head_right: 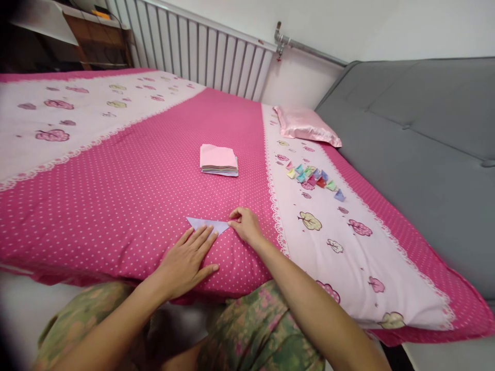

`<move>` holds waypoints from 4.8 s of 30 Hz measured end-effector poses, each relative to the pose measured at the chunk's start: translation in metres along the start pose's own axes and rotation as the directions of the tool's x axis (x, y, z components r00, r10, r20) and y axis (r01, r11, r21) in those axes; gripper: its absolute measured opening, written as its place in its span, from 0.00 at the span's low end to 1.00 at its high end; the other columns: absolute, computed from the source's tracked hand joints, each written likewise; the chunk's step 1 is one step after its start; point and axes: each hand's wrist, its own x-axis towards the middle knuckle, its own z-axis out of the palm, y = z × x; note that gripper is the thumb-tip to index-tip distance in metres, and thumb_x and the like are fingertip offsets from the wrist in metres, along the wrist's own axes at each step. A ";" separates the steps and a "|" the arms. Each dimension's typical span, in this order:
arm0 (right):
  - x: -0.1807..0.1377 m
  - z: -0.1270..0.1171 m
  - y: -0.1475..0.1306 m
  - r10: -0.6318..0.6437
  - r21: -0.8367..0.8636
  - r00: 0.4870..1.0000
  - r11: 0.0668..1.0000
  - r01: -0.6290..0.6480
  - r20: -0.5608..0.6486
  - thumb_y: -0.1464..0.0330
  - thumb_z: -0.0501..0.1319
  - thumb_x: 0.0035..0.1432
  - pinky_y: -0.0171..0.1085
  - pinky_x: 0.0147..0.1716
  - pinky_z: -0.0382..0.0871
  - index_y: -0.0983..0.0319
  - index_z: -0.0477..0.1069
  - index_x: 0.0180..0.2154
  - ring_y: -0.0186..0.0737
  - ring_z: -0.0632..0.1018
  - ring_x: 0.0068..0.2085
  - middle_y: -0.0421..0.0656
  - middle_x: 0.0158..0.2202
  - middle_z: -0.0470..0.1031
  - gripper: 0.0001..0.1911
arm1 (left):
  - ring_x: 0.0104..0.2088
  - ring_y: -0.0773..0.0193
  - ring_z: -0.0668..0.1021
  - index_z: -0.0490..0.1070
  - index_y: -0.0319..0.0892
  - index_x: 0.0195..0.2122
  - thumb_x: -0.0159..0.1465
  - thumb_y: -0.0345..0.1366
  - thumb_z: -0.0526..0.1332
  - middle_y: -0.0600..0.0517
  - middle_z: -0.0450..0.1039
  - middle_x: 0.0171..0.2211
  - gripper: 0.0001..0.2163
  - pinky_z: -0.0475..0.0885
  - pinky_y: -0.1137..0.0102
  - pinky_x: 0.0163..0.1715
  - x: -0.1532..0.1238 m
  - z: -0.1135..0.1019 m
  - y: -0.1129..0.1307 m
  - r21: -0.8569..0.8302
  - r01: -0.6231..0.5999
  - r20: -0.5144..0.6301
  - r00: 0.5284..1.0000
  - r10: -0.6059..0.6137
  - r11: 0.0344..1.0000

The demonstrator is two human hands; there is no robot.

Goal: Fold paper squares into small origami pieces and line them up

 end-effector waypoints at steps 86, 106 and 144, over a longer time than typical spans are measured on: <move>-0.067 -0.012 -0.075 -0.298 0.531 0.941 0.777 0.337 -0.161 0.64 0.62 0.49 0.34 0.30 0.68 0.60 0.66 0.44 0.39 0.73 0.38 0.44 0.37 0.71 0.19 | 0.24 0.73 0.69 0.73 0.39 0.33 0.51 0.32 0.65 0.54 0.70 0.25 0.08 0.65 0.78 0.26 0.013 -0.029 -0.009 -0.927 -0.133 0.028 0.908 -0.418 -0.352; -0.062 -0.017 -0.073 -0.327 0.689 0.939 0.705 0.167 0.106 0.67 0.58 0.49 0.35 0.32 0.69 0.60 0.64 0.46 0.37 0.71 0.36 0.45 0.41 0.69 0.19 | 0.24 0.71 0.67 0.74 0.41 0.39 0.54 0.34 0.63 0.51 0.72 0.29 0.11 0.61 0.76 0.25 0.010 -0.029 -0.008 -0.958 -0.043 0.059 0.939 -0.338 -0.284; -0.062 0.007 -0.067 -0.100 0.114 0.990 0.987 0.111 -0.103 0.74 0.57 0.45 0.37 0.31 0.69 0.59 0.69 0.40 0.37 0.74 0.29 0.42 0.34 0.75 0.17 | 0.41 0.57 0.74 0.69 0.43 0.44 0.54 0.31 0.57 0.49 0.74 0.38 0.15 0.68 0.63 0.41 0.018 -0.004 0.007 -0.991 0.005 -0.057 0.888 -0.457 0.132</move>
